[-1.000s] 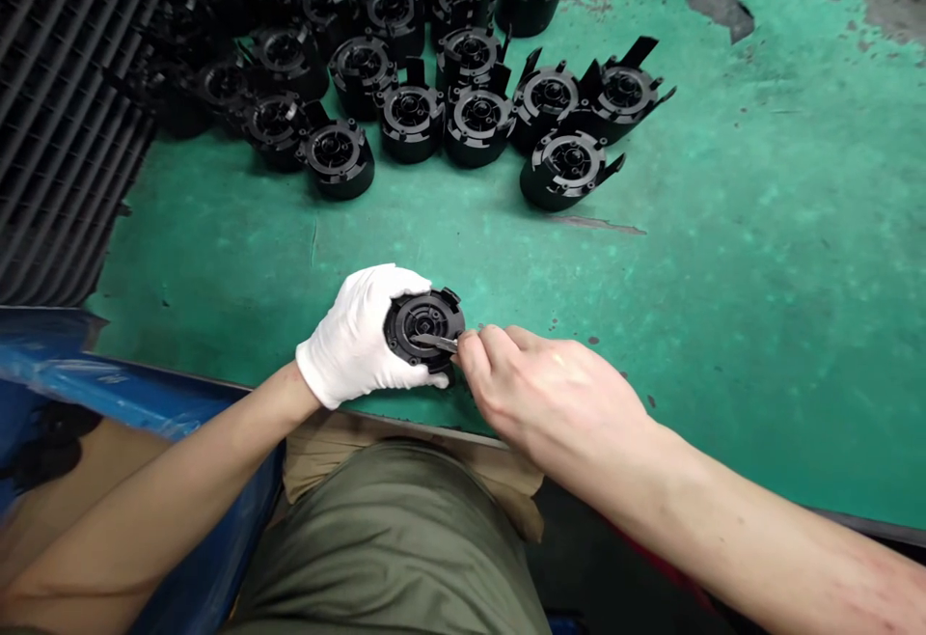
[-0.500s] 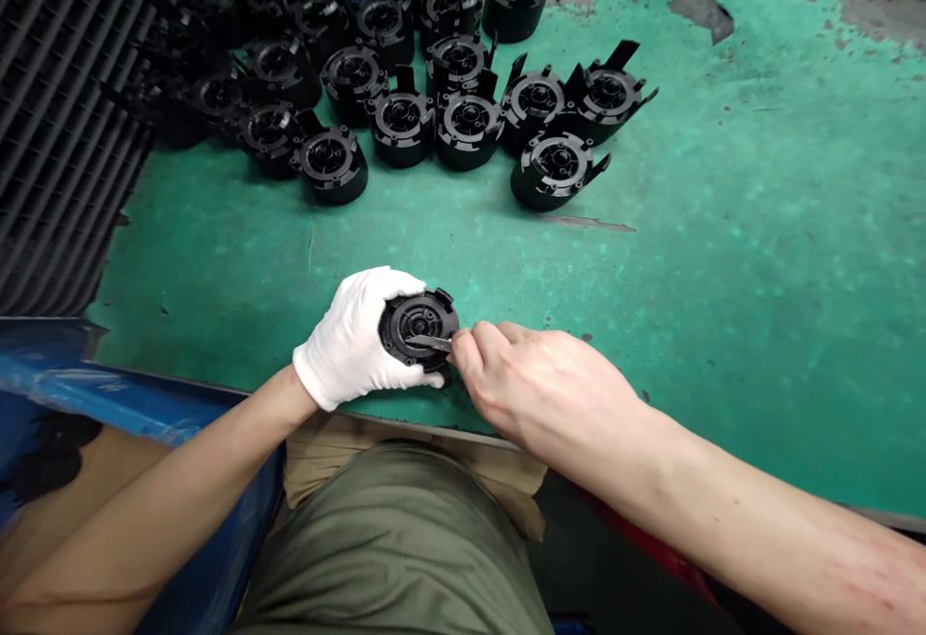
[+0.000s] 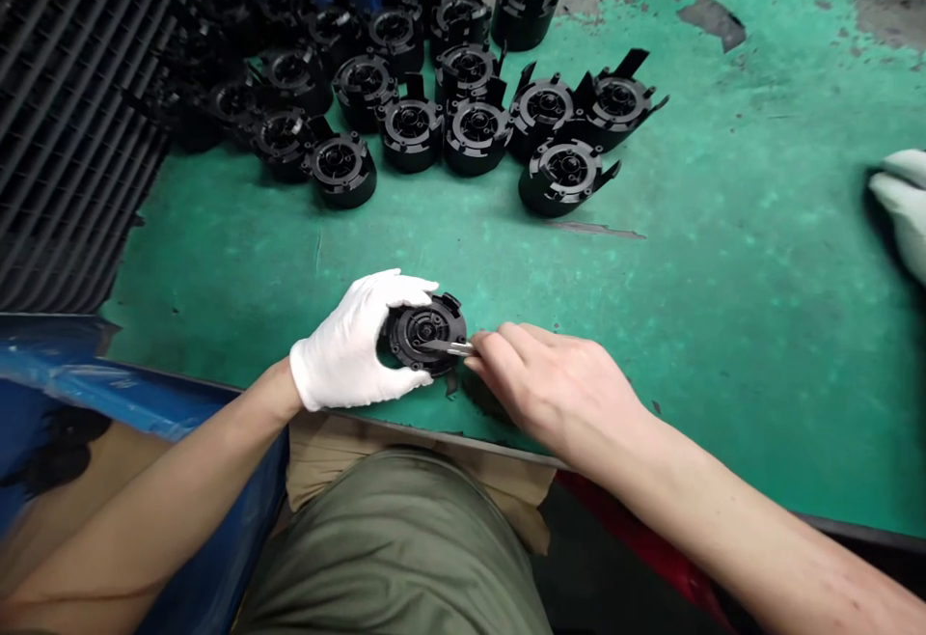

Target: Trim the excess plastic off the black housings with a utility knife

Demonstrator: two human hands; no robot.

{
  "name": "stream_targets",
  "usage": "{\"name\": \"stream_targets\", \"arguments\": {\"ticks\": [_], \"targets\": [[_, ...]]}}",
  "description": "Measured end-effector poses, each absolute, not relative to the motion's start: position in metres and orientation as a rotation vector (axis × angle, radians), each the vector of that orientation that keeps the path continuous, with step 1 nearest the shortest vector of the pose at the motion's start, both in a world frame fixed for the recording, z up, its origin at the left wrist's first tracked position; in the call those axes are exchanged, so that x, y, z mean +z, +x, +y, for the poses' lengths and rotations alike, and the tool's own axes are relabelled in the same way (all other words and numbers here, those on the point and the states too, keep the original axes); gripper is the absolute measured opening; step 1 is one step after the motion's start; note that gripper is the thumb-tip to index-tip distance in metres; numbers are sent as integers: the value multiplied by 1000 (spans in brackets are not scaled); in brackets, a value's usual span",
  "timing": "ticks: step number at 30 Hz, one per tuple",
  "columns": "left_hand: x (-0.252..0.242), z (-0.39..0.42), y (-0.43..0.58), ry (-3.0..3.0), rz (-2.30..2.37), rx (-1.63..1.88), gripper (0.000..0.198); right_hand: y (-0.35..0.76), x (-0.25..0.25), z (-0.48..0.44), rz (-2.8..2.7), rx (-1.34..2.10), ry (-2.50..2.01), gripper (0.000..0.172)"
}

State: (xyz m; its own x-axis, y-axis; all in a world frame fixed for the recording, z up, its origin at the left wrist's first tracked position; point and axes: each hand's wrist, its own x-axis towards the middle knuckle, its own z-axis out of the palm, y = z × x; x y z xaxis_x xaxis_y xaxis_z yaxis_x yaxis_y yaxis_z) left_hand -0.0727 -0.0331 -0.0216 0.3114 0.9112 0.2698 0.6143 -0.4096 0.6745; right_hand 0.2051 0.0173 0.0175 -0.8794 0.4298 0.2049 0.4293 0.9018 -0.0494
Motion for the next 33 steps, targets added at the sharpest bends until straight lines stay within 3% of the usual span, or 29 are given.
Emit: {"name": "stream_targets", "arguments": {"ticks": [5,10,18,23,33], "targets": [[-27,-34,-70,2014,1631,912,77,224,21,8,-2704,190,-896,15],[-30,-40,-70,2050,1666,1019,77,223,24,-17,-2705,421,-856,15],[-30,-38,-69,2142,1639,935,129,213,15,-6,-2773,30,-945,17],[-29,-33,-67,2117,1559,797,105,214,19,-8,-2805,-52,-976,17],[-26,-31,-66,2082,1543,810,98,211,16,-7,-2793,34,-953,15]]}}
